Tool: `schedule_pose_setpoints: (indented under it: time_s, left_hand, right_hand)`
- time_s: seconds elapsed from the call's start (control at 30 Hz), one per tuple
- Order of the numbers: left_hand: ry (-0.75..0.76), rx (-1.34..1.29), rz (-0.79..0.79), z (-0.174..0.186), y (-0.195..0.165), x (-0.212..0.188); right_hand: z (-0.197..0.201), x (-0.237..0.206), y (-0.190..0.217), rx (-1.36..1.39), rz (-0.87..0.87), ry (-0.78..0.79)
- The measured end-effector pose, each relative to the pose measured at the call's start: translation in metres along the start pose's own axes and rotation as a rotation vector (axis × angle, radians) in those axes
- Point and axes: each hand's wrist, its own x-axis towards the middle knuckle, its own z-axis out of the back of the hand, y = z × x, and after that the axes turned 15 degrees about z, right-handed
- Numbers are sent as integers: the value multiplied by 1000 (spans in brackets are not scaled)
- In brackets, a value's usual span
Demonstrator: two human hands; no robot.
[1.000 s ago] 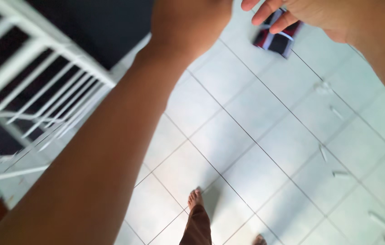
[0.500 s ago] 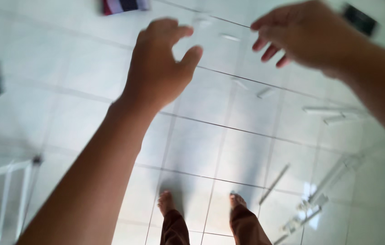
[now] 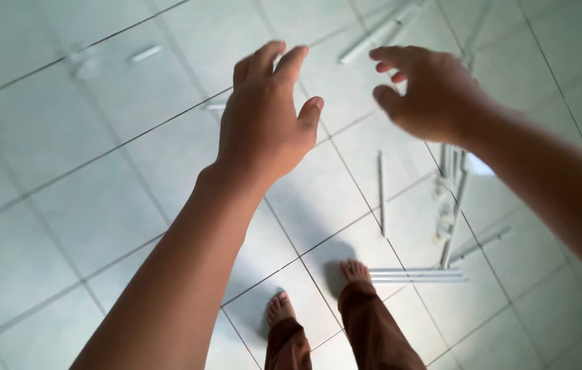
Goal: The person works on a white PVC pipe rack, pulling tubes and tee joints apart to disassemble the frame, then reassembles it by fitting tubes back into the connectors and pressing white end caps onto the uprights.
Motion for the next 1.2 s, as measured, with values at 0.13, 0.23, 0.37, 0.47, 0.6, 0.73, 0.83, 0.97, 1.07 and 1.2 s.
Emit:
schedule_pose_setpoints:
  time_s: [0.13,0.23,0.37,0.47,0.6,0.73,0.83,0.97,1.07,1.2]
  left_hand:
    - [77,121,-117,-56,-43,16]
    - [92,151,-221,-104,-69,22]
    - [166,155,-316,-170,-92,15]
    - [186,153,-370,-221,-110,-10]
    - [287,128,-372,-292,-138,-56]
    - [354,93,-401,-362,-155,-99]
    - [371,102,-418,-413,-154,-126]
    - [379,73,-435,-485,-135,-171]
    - [401,29,-306,-546,-106,-193]
    - [591,159,217,-611,-44,-207]
  right_hand:
    - [-8,-46,-48,-23,-89,9]
    - [-14,-82,-93,-21,-161,-3]
    - [-29,-140,-166,-6,-328,7]
    - [-47,-197,-214,-24,-327,-35]
    - [-76,-283,-265,28,-484,-24]
    - [-120,-362,-317,69,-623,-9]
    - [-164,-418,-359,102,-711,-48]
    - [-237,-492,-405,151,-805,-107]
    - [-302,-525,-432,234,-895,-107]
    - [-387,-541,-450,309,-989,-24]
